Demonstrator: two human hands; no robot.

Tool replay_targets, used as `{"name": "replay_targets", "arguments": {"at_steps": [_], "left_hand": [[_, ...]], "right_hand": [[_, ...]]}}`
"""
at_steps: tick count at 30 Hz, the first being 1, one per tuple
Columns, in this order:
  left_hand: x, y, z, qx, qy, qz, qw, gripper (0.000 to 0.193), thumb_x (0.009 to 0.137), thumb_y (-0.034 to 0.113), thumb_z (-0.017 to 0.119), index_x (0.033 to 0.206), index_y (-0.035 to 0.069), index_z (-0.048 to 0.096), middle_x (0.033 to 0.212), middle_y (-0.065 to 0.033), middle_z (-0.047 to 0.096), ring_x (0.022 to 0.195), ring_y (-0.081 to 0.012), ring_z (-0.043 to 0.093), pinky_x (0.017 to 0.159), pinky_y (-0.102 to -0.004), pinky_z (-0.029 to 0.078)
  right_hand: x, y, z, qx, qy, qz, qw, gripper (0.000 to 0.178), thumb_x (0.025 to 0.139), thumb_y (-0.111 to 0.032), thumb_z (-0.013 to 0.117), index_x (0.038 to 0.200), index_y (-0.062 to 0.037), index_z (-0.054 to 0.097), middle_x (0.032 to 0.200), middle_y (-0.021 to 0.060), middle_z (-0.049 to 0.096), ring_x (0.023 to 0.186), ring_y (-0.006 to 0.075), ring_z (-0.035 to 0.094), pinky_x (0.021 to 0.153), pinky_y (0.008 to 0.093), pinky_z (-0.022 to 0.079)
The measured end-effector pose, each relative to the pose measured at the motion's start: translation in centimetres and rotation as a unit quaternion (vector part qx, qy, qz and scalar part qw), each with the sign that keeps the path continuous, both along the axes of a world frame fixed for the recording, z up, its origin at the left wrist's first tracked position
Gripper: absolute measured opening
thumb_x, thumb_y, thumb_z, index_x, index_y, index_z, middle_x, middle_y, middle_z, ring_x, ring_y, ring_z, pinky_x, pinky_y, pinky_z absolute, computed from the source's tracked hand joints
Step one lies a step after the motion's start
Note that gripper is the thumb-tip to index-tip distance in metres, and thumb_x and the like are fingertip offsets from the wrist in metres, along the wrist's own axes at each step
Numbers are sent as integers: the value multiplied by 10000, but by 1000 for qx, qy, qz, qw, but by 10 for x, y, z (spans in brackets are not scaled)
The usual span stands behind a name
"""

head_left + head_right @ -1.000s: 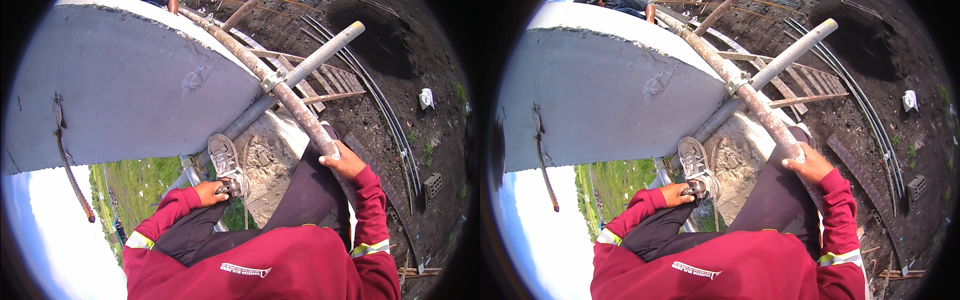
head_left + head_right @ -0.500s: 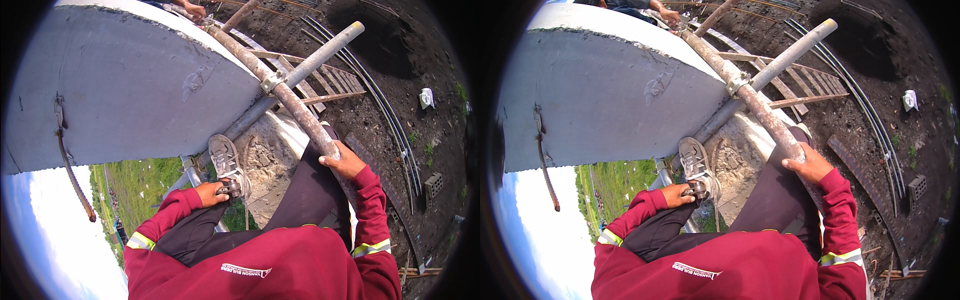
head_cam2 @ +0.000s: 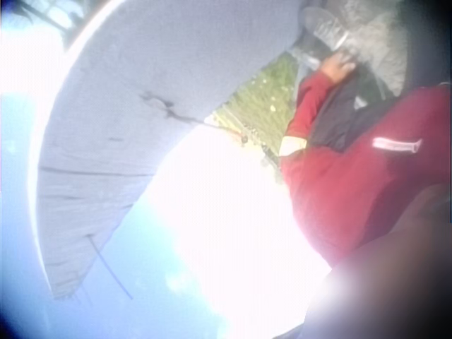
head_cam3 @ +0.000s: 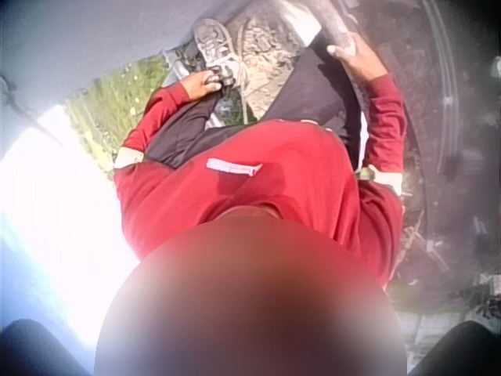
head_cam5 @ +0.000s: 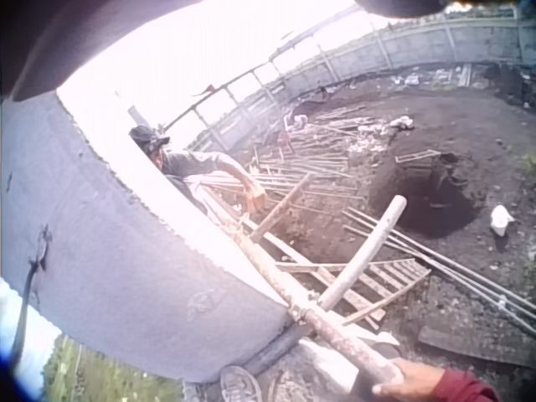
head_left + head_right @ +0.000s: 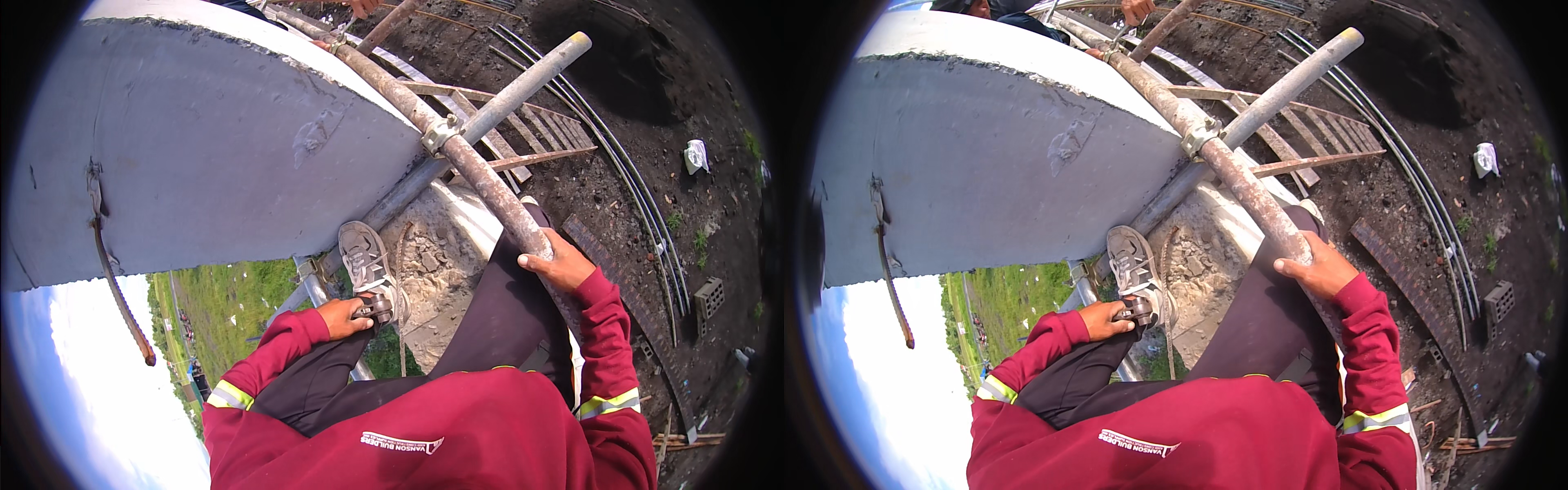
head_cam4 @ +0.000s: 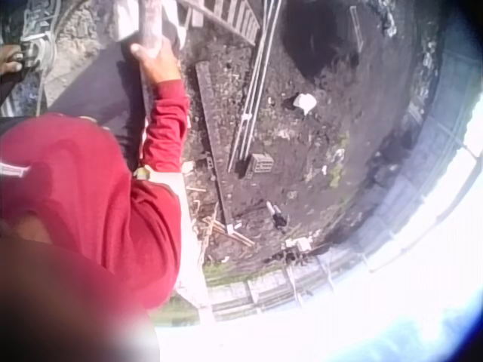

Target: The person assembles scaffolding by connecting metal poles with clamps and tightening them with a wrench. They position the poles, secure the joints, and adjust the connections to ensure stability.

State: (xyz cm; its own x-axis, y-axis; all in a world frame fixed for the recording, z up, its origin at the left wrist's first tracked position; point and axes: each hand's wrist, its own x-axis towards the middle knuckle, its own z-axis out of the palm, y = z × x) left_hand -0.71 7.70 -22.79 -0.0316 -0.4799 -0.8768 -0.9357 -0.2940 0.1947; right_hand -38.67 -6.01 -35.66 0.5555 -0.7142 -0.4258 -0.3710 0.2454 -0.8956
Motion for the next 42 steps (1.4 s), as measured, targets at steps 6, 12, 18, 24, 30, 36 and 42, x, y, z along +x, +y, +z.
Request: {"name": "replay_targets", "arguments": {"at_steps": [6, 12, 18, 24, 30, 36, 42], "left_hand": [[-3, -4, 4, 25, -5, 8, 1000, 522, 835, 369, 539, 1270, 118, 399, 920, -217, 620, 866, -372, 597, 773, -407, 446], [-6, -4, 7, 33, -15, 5, 999, 542, 840, 387, 528, 1291, 126, 379, 896, -213, 621, 856, -375, 597, 768, -405, 445], [0, 0, 0, 22, -13, 2, 1000, 548, 835, 390, 537, 1287, 119, 389, 903, -213, 622, 859, -372, 598, 764, -401, 449], [7, 4, -6, 24, -10, 34, 999, 548, 831, 394, 546, 1260, 77, 421, 918, -219, 617, 871, -364, 596, 769, -389, 452], [11, 8, -10, -10, -5, 40, 999, 517, 832, 382, 554, 1215, 47, 463, 937, -205, 616, 879, -337, 599, 764, -373, 455], [11, 6, -9, 1, 2, 60, 998, 443, 831, 367, 560, 1112, 27, 511, 899, -201, 620, 860, -334, 603, 757, -380, 455], [12, 8, -11, 4, -9, 55, 998, 510, 827, 364, 558, 1227, 66, 455, 901, -206, 625, 847, -344, 607, 750, -385, 459]], "right_hand": [[-3, -7, 9, 18, 11, 31, 999, 679, 757, -474, 631, 1207, -5, 433, 997, 206, 585, 942, 287, 574, 831, 355, 432], [23, -66, 35, -113, 70, 40, 990, 631, 807, -530, 538, 1133, 10, 519, 1013, 211, 583, 958, 298, 573, 842, 363, 438], [104, -117, 69, -112, -307, -127, 937, 416, 873, -367, 537, 1072, -3, 550, 916, 106, 614, 872, 184, 583, 769, 288, 460], [153, -94, 56, 111, -297, -48, 947, 348, 862, -360, 551, 975, -32, 569, 786, 22, 593, 690, 82, 543, 638, 220, 451], [158, -60, -3, 77, -198, 115, 970, 312, 849, -271, 593, 1021, -13, 558, 845, 43, 595, 746, 94, 543, 664, 237, 448], [141, -63, 10, 49, -229, 80, 969, 265, 871, -207, 570, 1051, -16, 539, 836, 17, 575, 740, 77, 534, 682, 223, 450], [76, -98, 9, 96, -336, -104, 931, 273, 902, -246, 511, 1062, -29, 552, 796, -8, 576, 685, 44, 528, 643, 175, 434]]}}
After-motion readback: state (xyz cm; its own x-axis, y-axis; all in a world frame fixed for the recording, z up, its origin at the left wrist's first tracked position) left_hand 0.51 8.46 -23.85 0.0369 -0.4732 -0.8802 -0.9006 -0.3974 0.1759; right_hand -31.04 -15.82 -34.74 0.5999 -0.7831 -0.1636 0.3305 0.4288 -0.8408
